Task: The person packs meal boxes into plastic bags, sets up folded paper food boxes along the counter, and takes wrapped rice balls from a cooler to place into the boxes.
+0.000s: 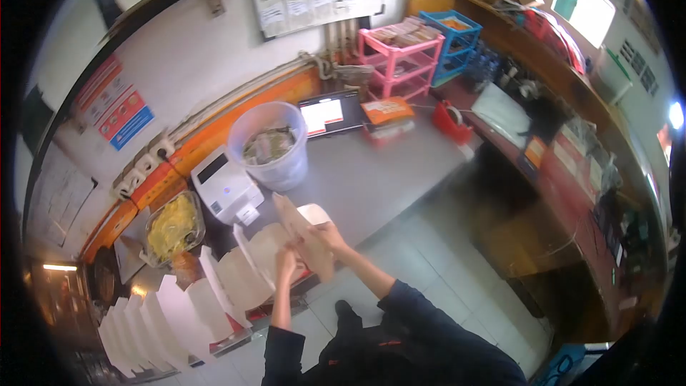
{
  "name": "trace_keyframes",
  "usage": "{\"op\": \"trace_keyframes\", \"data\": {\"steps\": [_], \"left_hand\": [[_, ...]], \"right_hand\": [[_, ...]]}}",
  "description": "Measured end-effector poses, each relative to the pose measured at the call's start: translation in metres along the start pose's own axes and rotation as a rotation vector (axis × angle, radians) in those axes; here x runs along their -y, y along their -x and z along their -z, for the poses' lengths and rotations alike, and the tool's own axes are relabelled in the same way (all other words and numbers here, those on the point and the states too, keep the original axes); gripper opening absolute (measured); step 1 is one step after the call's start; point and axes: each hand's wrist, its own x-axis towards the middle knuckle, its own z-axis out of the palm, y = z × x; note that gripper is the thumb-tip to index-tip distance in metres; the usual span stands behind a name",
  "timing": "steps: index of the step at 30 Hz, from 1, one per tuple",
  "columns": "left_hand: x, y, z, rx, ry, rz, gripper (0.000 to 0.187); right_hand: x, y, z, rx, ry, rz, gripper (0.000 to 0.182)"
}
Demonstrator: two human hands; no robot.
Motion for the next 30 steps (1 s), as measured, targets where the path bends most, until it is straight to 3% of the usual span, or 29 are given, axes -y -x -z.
{"op": "trace_keyframes", "data": {"steps": [1, 3, 5, 6, 7, 8, 9, 10, 12, 13, 16, 18, 19, 21, 22, 23, 24, 25, 26, 27, 28, 29, 30], "left_hand": [[0.002, -0.005, 0.0, -0.205, 0.05, -0.176, 0.059], [-0.003, -0.004, -0.011, -0.405, 0.1, -0.345, 0.058], [-0.042, 0.015, -0.021, -0.306, -0.435, -0.211, 0.059], [-0.062, 0.028, -0.035, -0.366, -0.264, -0.018, 0.048], [-0.053, 0.016, -0.031, -0.369, -0.273, -0.019, 0.048], [-0.032, -0.007, -0.013, -0.396, -0.532, -0.025, 0.044], [-0.015, -0.023, -0.001, -0.418, -0.788, -0.028, 0.041], [-0.006, -0.029, 0.002, -0.423, -0.793, -0.024, 0.041], [0.004, -0.035, 0.001, -0.614, -1.126, -0.307, 0.034], [-0.003, -0.029, -0.004, -0.617, -1.126, -0.301, 0.034], [-0.01, -0.026, 0.003, -0.53, -0.867, 0.031, 0.032], [-0.017, -0.009, 0.0, -0.601, -0.902, 0.013, 0.031], [-0.026, -0.003, -0.006, -0.667, -0.94, -0.017, 0.032], [-0.033, 0.007, -0.007, -0.765, -0.987, -0.092, 0.043], [-0.046, 0.018, -0.016, -0.84, -0.955, -0.026, 0.05], [-0.073, 0.037, -0.04, -0.902, -0.928, 0.027, 0.057], [-0.049, 0.015, -0.021, -1.037, -0.931, -0.101, 0.057], [-0.062, 0.029, -0.041, -1.101, -0.935, -0.224, 0.056], [-0.059, 0.018, -0.04, -1.162, -0.948, -0.173, 0.055], [-0.072, 0.026, -0.061, -1.164, -0.854, -0.202, 0.054], [-0.075, 0.028, -0.079, -1.165, -0.788, -0.401, 0.044], [-0.079, 0.024, -0.097, -1.158, -0.765, -0.52, 0.043], [-0.087, 0.021, -0.124, -1.141, -0.758, -0.593, 0.042]], "right_hand": [[0.019, 0.006, 0.004, 0.05, 0.06, -0.079, 0.038], [0.026, 0.011, 0.005, 0.103, 0.115, -0.167, 0.037], [0.01, 0.004, -0.001, 0.224, 0.084, -0.11, 0.038], [0.003, 0.0, -0.002, 0.265, 0.07, -0.089, 0.038], [-0.005, -0.005, -0.002, 0.247, -0.136, -0.223, 0.04], [-0.009, -0.008, 0.002, 0.228, -0.342, -0.358, 0.041], [-0.006, -0.006, 0.01, 0.232, -0.346, -0.356, 0.041], [0.003, -0.002, 0.017, 0.234, -0.414, -0.302, 0.043], [0.031, 0.011, 0.036, 0.173, -0.378, -0.176, 0.042], [0.037, 0.014, 0.05, 0.18, -0.379, -0.178, 0.042], [0.057, 0.029, 0.099, 0.082, -0.306, -0.015, 0.036], [0.076, 0.047, 0.138, -0.211, -0.226, 0.081, 0.026], [0.077, 0.053, 0.148, -0.216, -0.226, 0.084, 0.026], [0.076, 0.062, 0.165, -0.362, 0.193, 0.442, 0.018], [0.079, 0.067, 0.167, -0.256, 0.075, 0.294, 0.018], [0.07, 0.066, 0.168, -0.237, 0.328, 0.45, 0.022], [0.059, 0.054, 0.159, -0.127, 0.169, 0.259, 0.021], [0.035, 0.035, 0.148, -0.047, 0.183, 0.43, 0.022], [0.026, 0.019, 0.151, 0.319, 0.551, 0.539, 0.025], [0.021, 0.017, 0.168, 0.222, 0.553, 0.507, 0.025], [0.031, 0.028, 0.185, 0.375, 0.4, 0.398, 0.05], [0.034, 0.033, 0.2, 0.529, 0.232, 0.298, 0.088], [0.033, 0.036, 0.219, 0.493, 0.297, 0.353, 0.084]]}}
